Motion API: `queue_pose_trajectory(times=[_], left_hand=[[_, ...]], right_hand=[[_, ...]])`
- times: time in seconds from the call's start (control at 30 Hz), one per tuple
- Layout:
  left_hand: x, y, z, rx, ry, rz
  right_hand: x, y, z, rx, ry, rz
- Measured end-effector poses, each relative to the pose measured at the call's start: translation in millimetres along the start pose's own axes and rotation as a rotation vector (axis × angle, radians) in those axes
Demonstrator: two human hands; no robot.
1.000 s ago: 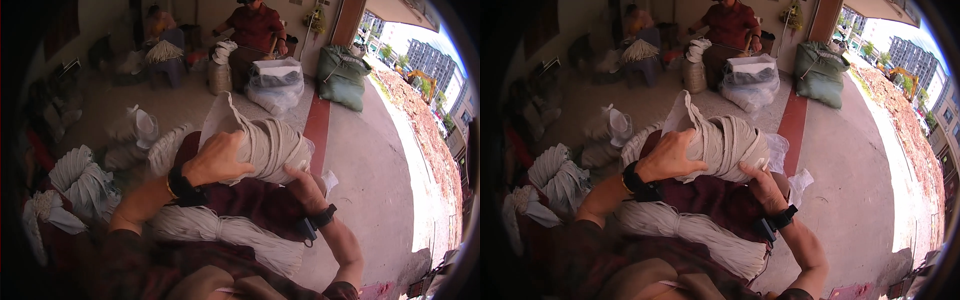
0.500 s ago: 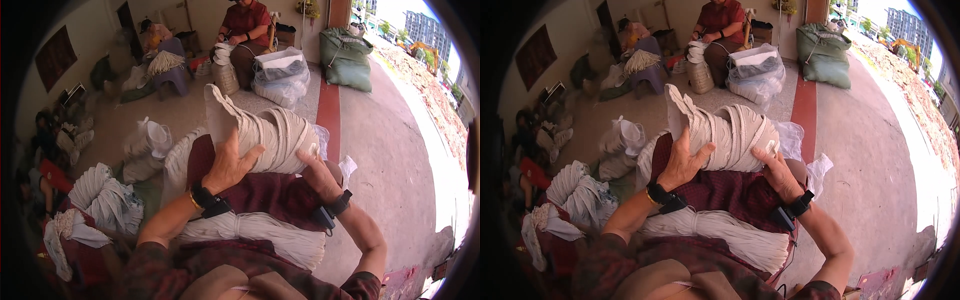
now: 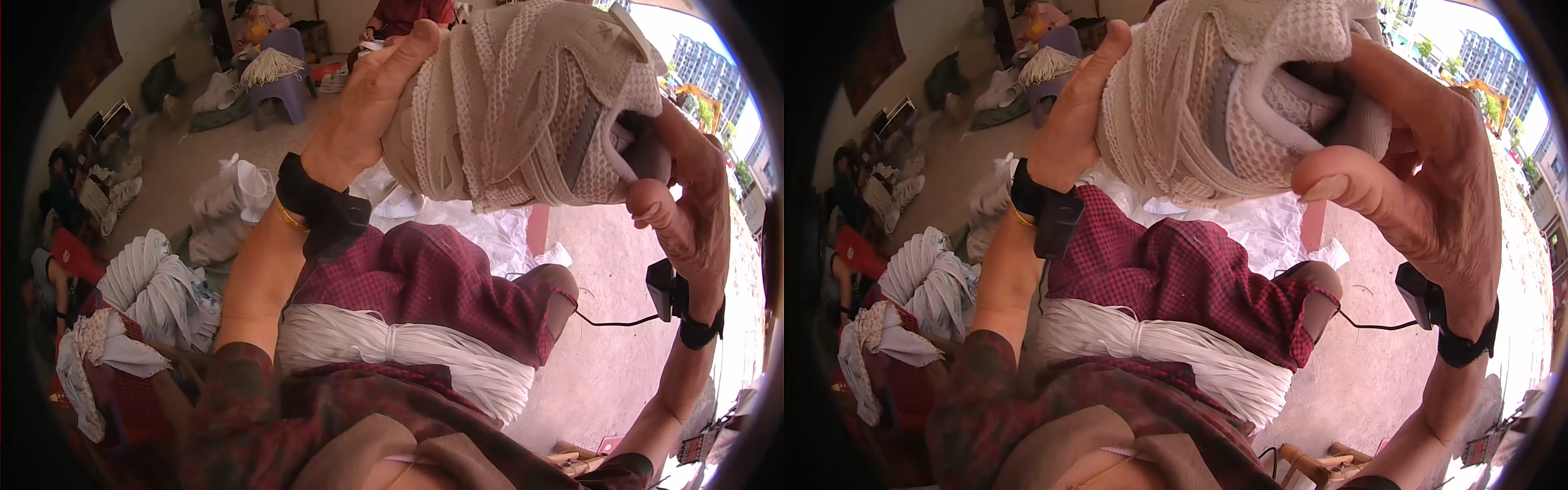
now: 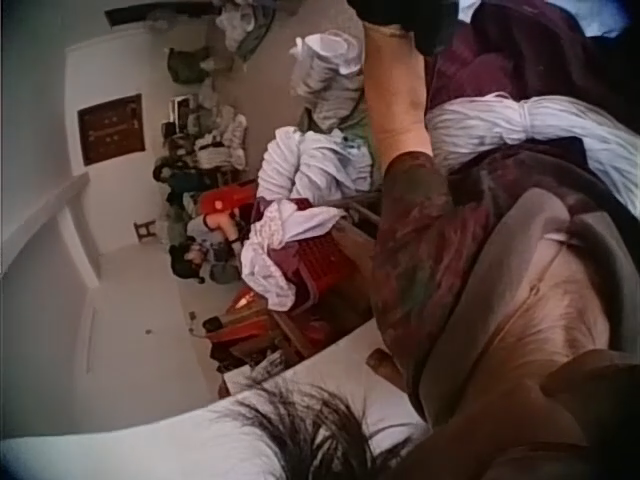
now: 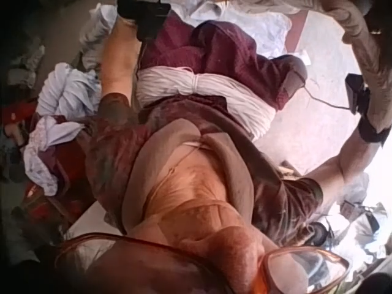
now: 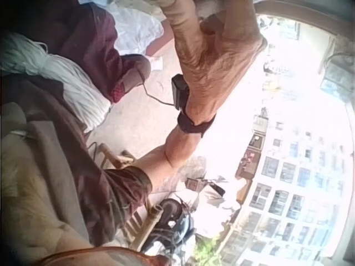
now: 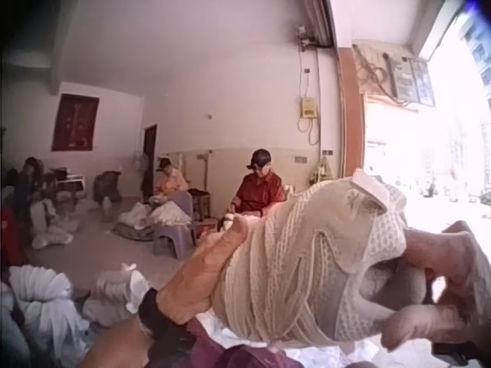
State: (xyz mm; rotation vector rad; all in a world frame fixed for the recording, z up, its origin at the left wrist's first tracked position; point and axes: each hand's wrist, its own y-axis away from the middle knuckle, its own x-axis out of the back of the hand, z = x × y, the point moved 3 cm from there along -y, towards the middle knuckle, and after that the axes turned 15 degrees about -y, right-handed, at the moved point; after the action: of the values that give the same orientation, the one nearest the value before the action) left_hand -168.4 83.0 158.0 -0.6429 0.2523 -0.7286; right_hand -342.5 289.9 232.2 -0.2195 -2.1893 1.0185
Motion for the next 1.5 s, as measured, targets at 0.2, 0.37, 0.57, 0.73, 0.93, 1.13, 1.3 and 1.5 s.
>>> queue_pose_trajectory(times=[0.2,0.37,0.57,0.73,0.93,1.13,1.3,1.5], left_hand=[[13,41,-143,0.788,0.016,-0.456],[36,77,-228,0.921,-0.295,-0.688],[77,17,-167,0.897,-0.227,-0.219],[32,22,-125,0.352,-0.489,-0.450],[26,38,-130,0.392,-0.524,-0.173],[17,38,-122,0.267,-0.665,-0.152],[21,34,-119,0.129,-0.640,-0.236],[27,32,-128,0.114,-0.596,-0.283]], right_hand=[[-25,-51,-13,-0.484,-0.053,-0.446],[-97,-24,74,-0.774,-0.367,-0.477],[-168,-5,137,-0.725,-0.556,-0.346],[-156,6,149,-0.593,-0.995,-0.481],[-93,120,199,-0.945,-0.269,-0.416],[-138,211,249,-0.960,-0.121,-0.826],[-79,182,259,-1.146,-0.474,-0.204],[48,195,263,-1.105,-0.200,0.365]])
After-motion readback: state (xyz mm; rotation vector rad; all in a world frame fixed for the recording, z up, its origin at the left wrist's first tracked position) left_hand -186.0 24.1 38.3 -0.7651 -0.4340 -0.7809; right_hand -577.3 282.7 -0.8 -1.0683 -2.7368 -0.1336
